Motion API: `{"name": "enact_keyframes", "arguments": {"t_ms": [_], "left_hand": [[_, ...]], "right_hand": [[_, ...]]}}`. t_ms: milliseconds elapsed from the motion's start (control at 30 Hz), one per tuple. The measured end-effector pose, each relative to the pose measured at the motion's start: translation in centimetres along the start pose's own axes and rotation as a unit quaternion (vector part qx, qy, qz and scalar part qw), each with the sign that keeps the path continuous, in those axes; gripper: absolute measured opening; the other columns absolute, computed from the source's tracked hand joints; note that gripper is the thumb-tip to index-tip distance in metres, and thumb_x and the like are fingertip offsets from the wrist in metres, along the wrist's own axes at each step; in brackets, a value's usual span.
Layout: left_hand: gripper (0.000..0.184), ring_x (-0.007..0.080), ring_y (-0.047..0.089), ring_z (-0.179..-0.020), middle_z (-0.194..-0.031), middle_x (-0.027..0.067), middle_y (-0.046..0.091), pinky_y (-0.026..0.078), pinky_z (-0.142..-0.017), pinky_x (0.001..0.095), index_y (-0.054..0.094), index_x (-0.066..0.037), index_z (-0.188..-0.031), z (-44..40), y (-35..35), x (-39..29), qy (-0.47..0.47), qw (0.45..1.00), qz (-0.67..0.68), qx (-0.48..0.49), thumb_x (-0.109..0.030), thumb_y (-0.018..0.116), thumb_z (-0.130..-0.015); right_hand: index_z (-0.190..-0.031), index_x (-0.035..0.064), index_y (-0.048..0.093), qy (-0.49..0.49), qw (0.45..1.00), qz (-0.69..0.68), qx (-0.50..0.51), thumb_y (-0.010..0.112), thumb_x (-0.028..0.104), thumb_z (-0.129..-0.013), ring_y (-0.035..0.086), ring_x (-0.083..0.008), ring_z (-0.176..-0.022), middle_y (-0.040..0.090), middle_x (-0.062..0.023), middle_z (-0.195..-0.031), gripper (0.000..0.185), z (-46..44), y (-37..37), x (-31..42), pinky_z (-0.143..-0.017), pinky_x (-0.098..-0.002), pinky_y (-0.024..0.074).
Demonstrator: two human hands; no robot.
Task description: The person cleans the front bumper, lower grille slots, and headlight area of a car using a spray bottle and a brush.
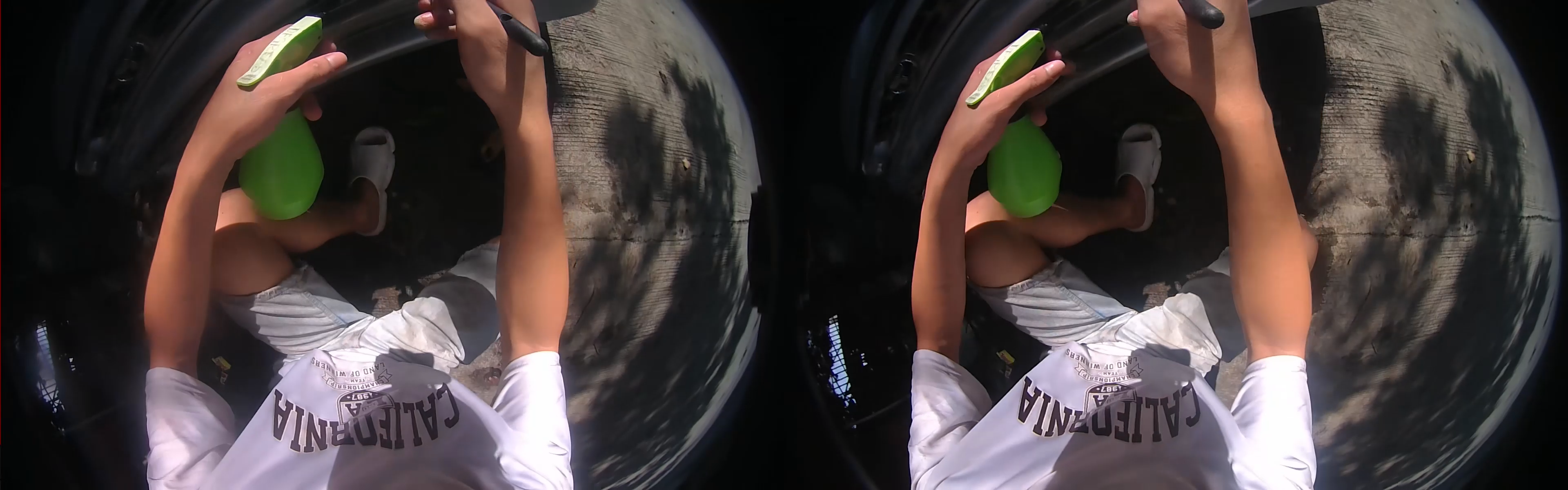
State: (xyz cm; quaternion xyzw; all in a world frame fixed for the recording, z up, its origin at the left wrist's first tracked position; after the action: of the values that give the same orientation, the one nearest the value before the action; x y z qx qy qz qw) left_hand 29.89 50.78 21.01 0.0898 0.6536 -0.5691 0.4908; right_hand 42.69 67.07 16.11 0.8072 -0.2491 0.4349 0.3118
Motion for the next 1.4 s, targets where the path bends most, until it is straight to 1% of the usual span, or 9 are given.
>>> {"name": "enact_keyframes", "arguments": {"t_ms": [200, 333, 500, 900, 1100, 1167, 1233, 1300, 1400], "left_hand": [[0.034, 0.0121, 0.060, -0.063, -0.080, 0.0014, 0.060, 0.047, -0.060, 0.0254, 0.065, -0.003, -0.101, 0.8, -1.3, 1.4, -0.015, 1.000, 0.005, 0.003, -0.034, 0.072, -0.089], [0.035, 0.0116, 0.060, -0.064, -0.079, 0.0013, 0.060, 0.048, -0.062, 0.0253, 0.065, -0.003, -0.100, 0.4, -1.3, 0.7, 0.005, 1.000, -0.004, -0.002, -0.034, 0.073, -0.088], [0.028, 0.0080, 0.054, -0.065, -0.081, -0.0016, 0.058, 0.045, -0.061, 0.0229, 0.064, -0.004, -0.107, 0.2, -2.2, 2.4, -0.043, 0.999, 0.009, -0.017, -0.028, 0.068, -0.093], [0.031, 0.0092, 0.055, -0.071, -0.104, -0.0001, 0.067, 0.047, -0.065, 0.0233, 0.066, -0.005, -0.118, 2.8, -6.0, 7.5, -0.108, 0.982, 0.059, -0.141, -0.024, 0.063, -0.093], [0.030, 0.0061, 0.053, -0.070, -0.100, 0.0007, 0.067, 0.046, -0.061, 0.0203, 0.066, -0.006, -0.115, 2.2, -6.4, 10.5, -0.116, 0.981, 0.107, -0.112, -0.025, 0.067, -0.093], [0.029, 0.0076, 0.056, -0.069, -0.094, 0.0009, 0.065, 0.047, -0.061, 0.0225, 0.066, -0.004, -0.111, 2.7, -6.5, 10.8, -0.130, 0.975, 0.126, -0.128, -0.025, 0.069, -0.091], [0.028, 0.0090, 0.058, -0.069, -0.086, 0.0003, 0.061, 0.048, -0.061, 0.0245, 0.066, -0.004, -0.107, 3.9, -6.8, 11.5, -0.153, 0.964, 0.144, -0.161, -0.025, 0.071, -0.090], [0.028, 0.0090, 0.058, -0.069, -0.085, 0.0001, 0.060, 0.048, -0.061, 0.0242, 0.065, -0.004, -0.107, 5.9, -6.4, 11.7, -0.155, 0.959, 0.157, -0.180, -0.025, 0.071, -0.090], [0.030, 0.0091, 0.057, -0.069, -0.091, 0.0019, 0.063, 0.048, -0.063, 0.0236, 0.063, -0.004, -0.110, 8.9, -5.8, 12.7, -0.168, 0.951, 0.163, -0.200, -0.024, 0.072, -0.089]], "right_hand": [[-0.082, 0.0071, 0.058, 0.134, 0.969, -0.155, -0.138, 0.053, 0.035, -0.102, 0.061, -0.0129, -0.062, 0.060, -0.0051, -0.071, 0.035, -1.7, -3.1, 0.3, -0.057, -0.0254, 0.0492], [-0.082, 0.0068, 0.057, 0.200, 0.969, -0.145, 0.021, 0.054, 0.035, -0.100, 0.063, -0.0151, -0.062, 0.063, -0.0062, -0.074, 0.034, -0.2, 2.7, 0.3, -0.058, -0.0269, 0.0502], [-0.082, 0.0075, 0.059, 0.104, 0.975, -0.049, -0.190, 0.051, 0.029, -0.102, 0.061, -0.0120, -0.063, 0.060, -0.0019, -0.069, 0.031, -0.2, -0.6, 1.0, -0.060, -0.0252, 0.0479], [-0.081, -0.0016, 0.057, -0.020, 0.998, -0.058, 0.004, 0.048, 0.016, -0.102, 0.057, -0.0144, -0.059, 0.055, -0.0063, -0.064, 0.028, 5.4, 12.4, -2.4, -0.058, -0.0286, 0.0469], [-0.081, -0.0022, 0.055, -0.008, 0.995, 0.033, -0.092, 0.043, 0.018, -0.103, 0.058, -0.0201, -0.058, 0.055, -0.0137, -0.066, 0.032, 4.8, 15.6, -4.4, -0.054, -0.0310, 0.0446], [-0.080, -0.0005, 0.054, 0.143, 0.986, -0.043, -0.076, 0.044, 0.019, -0.102, 0.059, -0.0202, -0.060, 0.055, -0.0149, -0.066, 0.031, 4.6, 16.8, -5.2, -0.055, -0.0320, 0.0446], [-0.078, -0.0008, 0.051, 0.051, 0.994, 0.053, -0.076, 0.042, 0.021, -0.104, 0.058, -0.0190, -0.061, 0.054, -0.0130, -0.065, 0.035, 3.8, 15.4, -6.3, -0.057, -0.0311, 0.0450], [-0.076, 0.0003, 0.050, 0.038, 0.954, -0.158, -0.253, 0.043, 0.022, -0.104, 0.055, -0.0163, -0.060, 0.052, -0.0061, -0.065, 0.036, 4.0, 14.5, -7.0, -0.059, -0.0278, 0.0445], [-0.079, 0.0012, 0.054, 0.131, 0.974, -0.120, -0.141, 0.043, 0.028, -0.106, 0.056, -0.0136, -0.061, 0.057, -0.0040, -0.071, 0.040, 5.3, 17.5, -5.6, -0.060, -0.0272, 0.0452]]}}
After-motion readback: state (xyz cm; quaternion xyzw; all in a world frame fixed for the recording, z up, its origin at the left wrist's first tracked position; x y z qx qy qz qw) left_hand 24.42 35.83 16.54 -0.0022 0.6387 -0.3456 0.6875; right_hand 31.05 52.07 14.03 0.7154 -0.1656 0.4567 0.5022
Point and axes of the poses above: each hand's wrist, its own z-axis away from the middle knuckle, its own y-axis out of the palm, x = y × z, the point moved 4 cm from there along -z, towards the middle knuckle
